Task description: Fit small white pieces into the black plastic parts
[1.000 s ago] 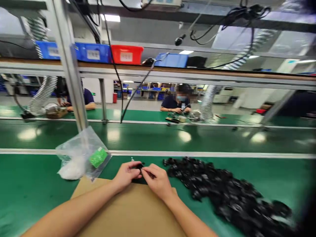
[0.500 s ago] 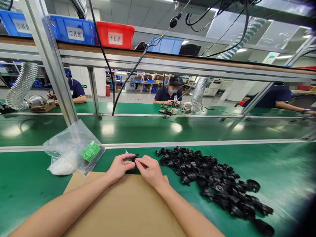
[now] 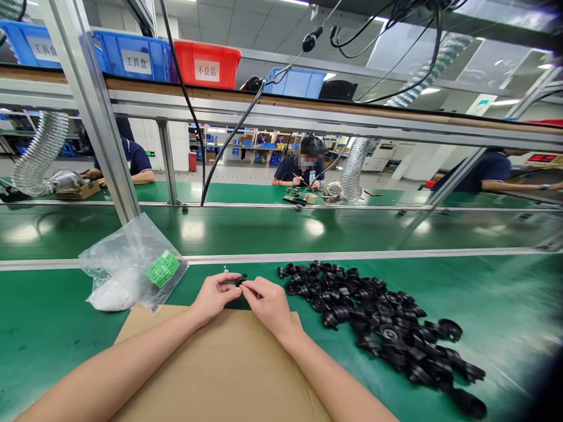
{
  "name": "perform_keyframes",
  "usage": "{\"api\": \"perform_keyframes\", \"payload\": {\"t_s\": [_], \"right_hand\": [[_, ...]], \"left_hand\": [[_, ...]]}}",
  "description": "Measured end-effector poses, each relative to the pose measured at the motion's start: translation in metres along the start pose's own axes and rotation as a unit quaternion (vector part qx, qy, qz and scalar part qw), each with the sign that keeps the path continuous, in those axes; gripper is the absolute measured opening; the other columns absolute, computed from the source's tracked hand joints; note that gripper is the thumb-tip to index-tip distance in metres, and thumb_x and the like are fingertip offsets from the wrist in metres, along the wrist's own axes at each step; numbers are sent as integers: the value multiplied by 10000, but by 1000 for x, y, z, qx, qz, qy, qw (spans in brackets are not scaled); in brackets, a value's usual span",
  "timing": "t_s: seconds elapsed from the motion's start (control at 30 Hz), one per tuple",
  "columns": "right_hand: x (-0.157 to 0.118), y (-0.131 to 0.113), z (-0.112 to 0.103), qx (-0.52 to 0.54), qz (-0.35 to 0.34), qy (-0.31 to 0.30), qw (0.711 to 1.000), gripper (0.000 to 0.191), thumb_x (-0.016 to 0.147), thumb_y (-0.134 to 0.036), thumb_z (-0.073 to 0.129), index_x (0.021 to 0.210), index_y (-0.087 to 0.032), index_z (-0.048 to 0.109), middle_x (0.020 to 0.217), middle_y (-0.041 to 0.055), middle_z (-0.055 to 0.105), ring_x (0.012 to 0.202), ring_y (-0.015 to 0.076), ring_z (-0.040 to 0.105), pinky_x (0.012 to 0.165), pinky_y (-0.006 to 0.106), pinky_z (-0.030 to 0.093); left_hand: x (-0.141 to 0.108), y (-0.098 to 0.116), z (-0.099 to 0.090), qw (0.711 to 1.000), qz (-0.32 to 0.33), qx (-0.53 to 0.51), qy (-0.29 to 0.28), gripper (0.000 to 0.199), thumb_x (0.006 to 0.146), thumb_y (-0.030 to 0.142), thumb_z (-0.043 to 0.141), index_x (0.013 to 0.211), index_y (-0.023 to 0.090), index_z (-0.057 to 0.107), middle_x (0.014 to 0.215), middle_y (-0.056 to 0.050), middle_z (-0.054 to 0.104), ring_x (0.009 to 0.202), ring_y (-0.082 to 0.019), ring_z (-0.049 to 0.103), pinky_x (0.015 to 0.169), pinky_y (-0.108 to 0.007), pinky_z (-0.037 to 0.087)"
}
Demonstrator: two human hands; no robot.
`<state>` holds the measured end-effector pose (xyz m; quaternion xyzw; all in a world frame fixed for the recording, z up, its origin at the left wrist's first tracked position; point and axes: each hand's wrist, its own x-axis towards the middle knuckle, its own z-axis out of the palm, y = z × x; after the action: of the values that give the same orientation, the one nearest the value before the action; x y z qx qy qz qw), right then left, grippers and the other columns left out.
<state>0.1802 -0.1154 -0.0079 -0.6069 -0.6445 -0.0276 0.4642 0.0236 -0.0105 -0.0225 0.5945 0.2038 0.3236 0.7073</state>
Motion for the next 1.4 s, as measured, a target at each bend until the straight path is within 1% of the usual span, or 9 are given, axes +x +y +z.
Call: {"api": "perform_keyframes", "payload": {"t_s": [0.17,0.4,0.67,0.9,1.0,1.1,1.17,1.27,1.4], "right_hand": [[2,4,-1,13,40,-1,999,205,937,-346,652,1026,-192,754,742,-1,628,553,125,501,581,257,405],[1,6,2,10,49,-34,998,190,931,-306,617,983,-195,763,714,0,620,585,140,533,594,256,416],[2,2,2,14,38,-39,998,151,915,-275,605,887,-200,733,690,-13,575,597,136,514,584,248,383],[-1,-9,5,-20,45,-21,999,173,920,-267,578,788,-198,665,631,-28,513,587,144,491,586,269,348],[1,-11,1,-68,61,-52,994,160,923,-249,592,799,-212,686,632,-25,546,597,153,524,586,273,346],[9,-5,-17,-184,103,-106,972,132,919,-225,630,825,-224,723,703,0,634,652,176,597,594,275,357],[15,3,-33,-286,150,-126,938,139,930,-210,621,869,-209,745,783,41,680,708,206,645,608,282,379],[19,14,-50,-385,191,-133,893,267,924,-132,570,1136,-155,730,1001,109,693,792,233,680,631,291,423],[13,15,-39,-347,135,-150,916,444,961,-127,518,1391,-200,603,1187,97,620,855,207,679,673,284,464]], "left_hand": [[1,-2,-1,997,46,54,9,470,787,369,804,1182,126,726,1220,-142,730,1010,-243,721,968,-392,585],[-5,-4,3,986,71,143,49,384,835,315,733,1182,151,755,1113,-106,777,965,-267,759,907,-382,633],[-7,-1,3,971,114,204,38,291,880,254,646,1121,166,782,1101,-93,778,938,-250,760,834,-334,636],[-11,6,6,971,111,213,27,271,894,257,624,1098,173,781,1058,-81,782,889,-239,754,800,-321,624],[-11,5,6,967,113,226,15,261,915,254,607,1112,188,764,1041,-72,777,884,-230,747,802,-321,615],[-8,5,1,934,172,313,18,273,916,247,631,1171,205,721,1125,-84,739,1022,-247,702,928,-363,574],[-4,6,-7,896,220,384,44,279,921,213,620,1192,208,687,1202,-99,685,1147,-264,631,1031,-409,511],[3,3,-22,857,224,457,79,272,917,134,571,1162,204,666,1202,-104,633,1184,-273,570,1071,-452,465],[11,-3,-37,835,177,514,84,286,872,100,610,1137,188,674,1141,-104,623,1113,-286,576,1033,-469,483]]}}
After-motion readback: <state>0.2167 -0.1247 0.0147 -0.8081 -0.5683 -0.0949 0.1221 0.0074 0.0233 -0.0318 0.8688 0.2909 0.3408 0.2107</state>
